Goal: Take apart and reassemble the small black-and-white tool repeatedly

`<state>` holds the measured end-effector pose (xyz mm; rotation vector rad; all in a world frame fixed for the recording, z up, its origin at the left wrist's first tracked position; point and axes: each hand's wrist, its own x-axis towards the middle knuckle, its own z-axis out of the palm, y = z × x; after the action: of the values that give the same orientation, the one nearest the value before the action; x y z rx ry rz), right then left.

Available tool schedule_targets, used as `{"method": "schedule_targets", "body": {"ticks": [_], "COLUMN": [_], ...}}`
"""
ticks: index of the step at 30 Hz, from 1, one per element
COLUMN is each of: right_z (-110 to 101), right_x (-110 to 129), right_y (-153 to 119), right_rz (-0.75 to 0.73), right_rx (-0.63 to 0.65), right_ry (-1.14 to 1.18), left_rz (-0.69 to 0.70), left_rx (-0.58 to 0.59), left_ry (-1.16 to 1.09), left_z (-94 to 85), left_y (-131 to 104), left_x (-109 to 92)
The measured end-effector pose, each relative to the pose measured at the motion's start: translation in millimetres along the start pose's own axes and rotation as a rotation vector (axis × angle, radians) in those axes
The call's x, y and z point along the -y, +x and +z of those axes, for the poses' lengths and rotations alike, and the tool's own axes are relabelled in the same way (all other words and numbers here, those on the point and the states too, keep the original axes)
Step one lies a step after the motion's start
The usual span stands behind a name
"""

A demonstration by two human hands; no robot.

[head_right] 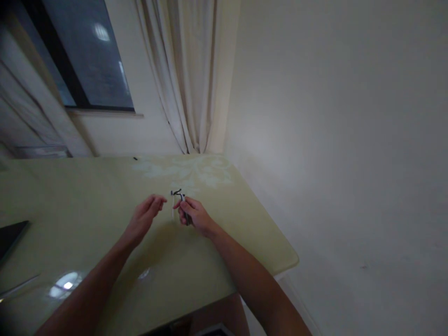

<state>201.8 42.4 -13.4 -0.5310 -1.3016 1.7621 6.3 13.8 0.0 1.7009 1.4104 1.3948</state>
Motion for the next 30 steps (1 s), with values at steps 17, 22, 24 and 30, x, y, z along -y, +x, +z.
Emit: {"method": "schedule_targets", "body": {"ticks": [17, 22, 24, 30], "right_z": [-4, -3, -5, -23], "right_x": [6, 4, 3, 12], "right_y": [-4, -1, 1, 11], "right_rz": [0.084, 0.096, 0.095, -0.008], "right_rx": [0.059, 0.056, 0.041, -0.137], "right_ry": [-0.166, -0.144, -0.114, 0.068], "left_rz": [-0.158, -0.129, -0.121, -0.124], "left_rx": [0.195, 0.027, -0.036, -0.002], "left_ry": [-0.440, -0.456, -0.454, -0.196], "left_z": [9.7, 14.0, 12.8, 12.4], "left_y": [-7, -7, -7, -8], "left_x": [-10, -8, -7, 0]}}
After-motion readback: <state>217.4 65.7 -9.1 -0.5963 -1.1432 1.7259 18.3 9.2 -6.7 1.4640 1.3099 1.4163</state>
